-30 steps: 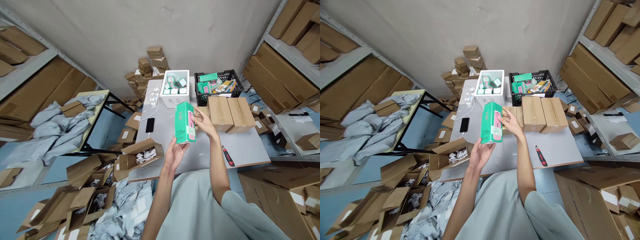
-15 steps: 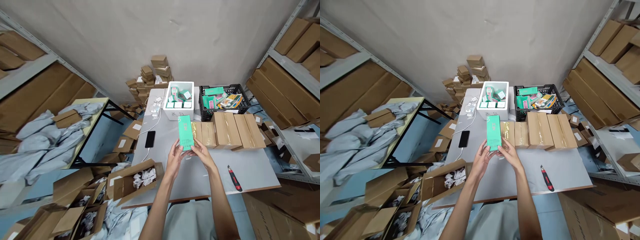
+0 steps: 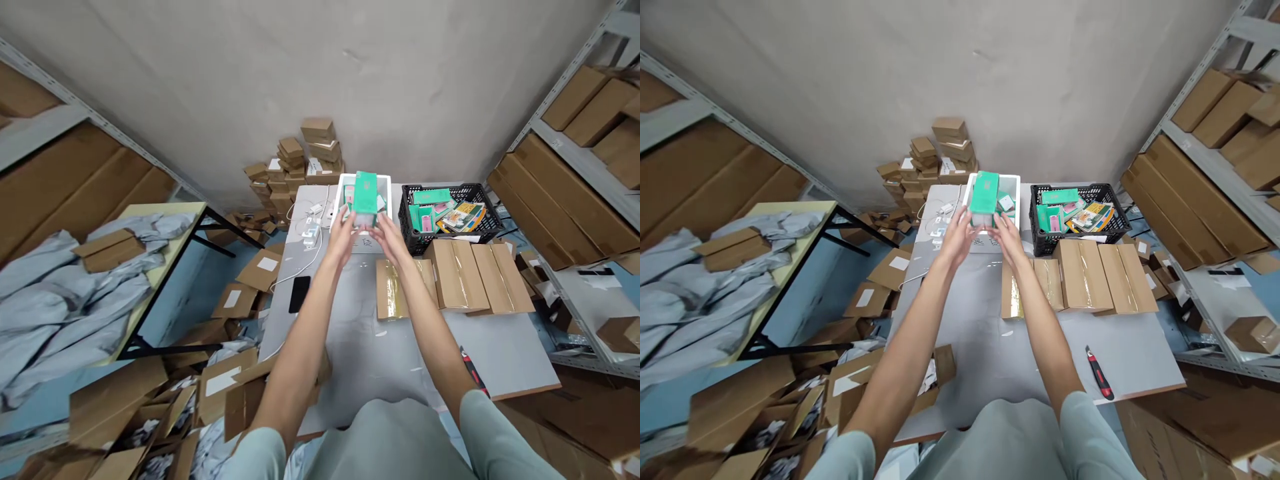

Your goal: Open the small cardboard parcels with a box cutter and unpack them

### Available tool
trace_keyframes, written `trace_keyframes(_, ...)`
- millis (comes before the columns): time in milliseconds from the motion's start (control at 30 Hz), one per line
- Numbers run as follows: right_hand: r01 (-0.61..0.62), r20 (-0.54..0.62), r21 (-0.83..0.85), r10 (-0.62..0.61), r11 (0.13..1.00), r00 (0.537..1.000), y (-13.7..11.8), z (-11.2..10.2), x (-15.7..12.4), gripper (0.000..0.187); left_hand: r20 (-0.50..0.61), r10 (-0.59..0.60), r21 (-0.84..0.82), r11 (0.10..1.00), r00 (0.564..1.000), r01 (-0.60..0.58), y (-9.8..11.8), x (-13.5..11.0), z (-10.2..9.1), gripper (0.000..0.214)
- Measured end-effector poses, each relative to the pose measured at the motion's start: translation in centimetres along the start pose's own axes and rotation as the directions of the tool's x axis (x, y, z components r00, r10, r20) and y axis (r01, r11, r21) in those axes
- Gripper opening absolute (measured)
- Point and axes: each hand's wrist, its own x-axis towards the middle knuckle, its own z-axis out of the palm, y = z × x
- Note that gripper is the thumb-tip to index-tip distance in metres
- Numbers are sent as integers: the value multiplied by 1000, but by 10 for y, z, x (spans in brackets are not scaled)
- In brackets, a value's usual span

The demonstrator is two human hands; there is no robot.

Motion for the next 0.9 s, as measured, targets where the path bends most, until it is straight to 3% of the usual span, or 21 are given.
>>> trace_keyframes(67,22,-56,58,-19,998,998,-13,9,25,63,-64,86,44,996,994,-83,18,24,8,52)
trace_keyframes(167,18,-88,70,-12,997,996,-7,-2,17,53,-30,154,96,984,988,-150,13,7,1,51)
trace_keyframes(267,-62,-22,20,63,998,998,26,-33,-33,44,26,86,154,984,996,-89,-27,-58,-22,48)
trace_keyframes(367,-151,-17,4,151,988,988,64,-68,-97,52,34,-65,239,969,997,55,-76,-133,-43,52)
trace_keyframes(467,-255,-60,4,255,967,965,93,-96,-157,65,25,-153,287,948,988,139,-111,-194,-56,50)
trace_keyframes(700,-379,-111,-52,372,924,922,115,-146,-273,73,31,-278,300,919,960,256,-140,-298,-69,42)
trace_keyframes(900,-442,-40,-149,441,885,896,119,-175,-321,70,-30,-371,225,902,928,368,-154,-355,-69,48)
